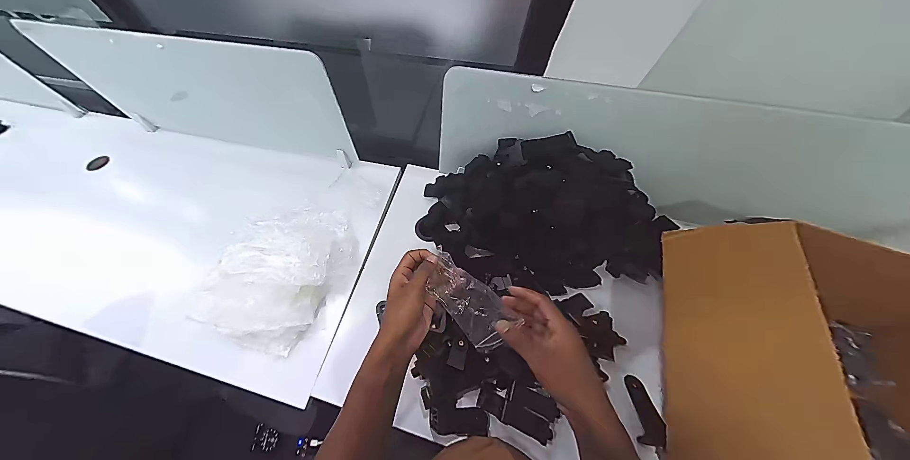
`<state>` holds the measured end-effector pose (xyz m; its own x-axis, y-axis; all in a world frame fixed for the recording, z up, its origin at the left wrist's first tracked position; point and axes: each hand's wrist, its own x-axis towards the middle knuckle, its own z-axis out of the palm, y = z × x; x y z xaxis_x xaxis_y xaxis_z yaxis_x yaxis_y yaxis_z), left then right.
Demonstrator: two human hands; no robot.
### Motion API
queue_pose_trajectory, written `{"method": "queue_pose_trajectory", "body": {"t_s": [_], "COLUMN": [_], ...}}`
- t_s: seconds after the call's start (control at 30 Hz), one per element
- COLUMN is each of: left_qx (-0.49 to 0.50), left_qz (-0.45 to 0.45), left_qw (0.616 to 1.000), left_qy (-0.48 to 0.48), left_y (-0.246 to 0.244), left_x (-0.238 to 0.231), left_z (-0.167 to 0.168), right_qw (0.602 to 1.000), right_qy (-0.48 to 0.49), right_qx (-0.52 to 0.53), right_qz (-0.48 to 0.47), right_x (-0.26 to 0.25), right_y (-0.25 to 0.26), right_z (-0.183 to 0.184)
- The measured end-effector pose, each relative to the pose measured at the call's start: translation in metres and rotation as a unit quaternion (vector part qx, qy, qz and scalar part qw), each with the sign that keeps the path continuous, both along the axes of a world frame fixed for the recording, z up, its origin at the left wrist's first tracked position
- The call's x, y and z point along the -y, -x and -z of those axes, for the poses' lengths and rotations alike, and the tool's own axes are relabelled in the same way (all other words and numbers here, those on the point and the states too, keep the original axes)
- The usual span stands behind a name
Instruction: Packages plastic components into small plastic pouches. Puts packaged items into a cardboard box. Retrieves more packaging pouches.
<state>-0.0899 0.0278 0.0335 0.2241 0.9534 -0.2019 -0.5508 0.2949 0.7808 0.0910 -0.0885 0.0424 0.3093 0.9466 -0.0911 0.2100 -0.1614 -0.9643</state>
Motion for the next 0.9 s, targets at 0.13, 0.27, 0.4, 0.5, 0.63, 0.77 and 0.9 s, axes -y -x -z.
{"method": "queue_pose_trajectory", "body": {"t_s": [0.13,0.27,0.4,0.5,0.63,0.77,0.9], "left_qx": [-0.014,-0.172,-0.401,-0.471,-0.566,-0.669,-0.752], "left_qz": [-0.083,-0.096,-0.047,-0.004,-0.02,0.01,0.072], "left_qw": [0.996,0.979,0.91,0.87,0.805,0.723,0.641], "left_qy": [0.006,-0.054,-0.096,-0.143,-0.176,-0.172,-0.138], "left_y": [0.028,0.072,0.112,0.133,0.151,0.153,0.143], "left_x": [-0.018,-0.068,-0.152,-0.225,-0.317,-0.365,-0.385], "left_z": [-0.002,-0.001,0.005,0.02,0.043,0.065,0.084], "right_qw": [0.98,0.981,0.986,0.998,0.995,0.978,0.939], "right_qy": [0.009,0.023,0.038,0.037,0.053,0.126,0.157], "right_qx": [-0.198,-0.194,-0.159,-0.041,0.071,0.127,0.263], "right_qz": [-0.005,0.01,0.016,0.005,-0.054,-0.11,-0.155], "right_x": [-0.041,-0.095,-0.169,-0.241,-0.324,-0.372,-0.387], "right_y": [0.042,0.071,0.093,0.11,0.132,0.143,0.143], "right_z": [0.011,0.021,0.027,0.045,0.057,0.082,0.094]}}
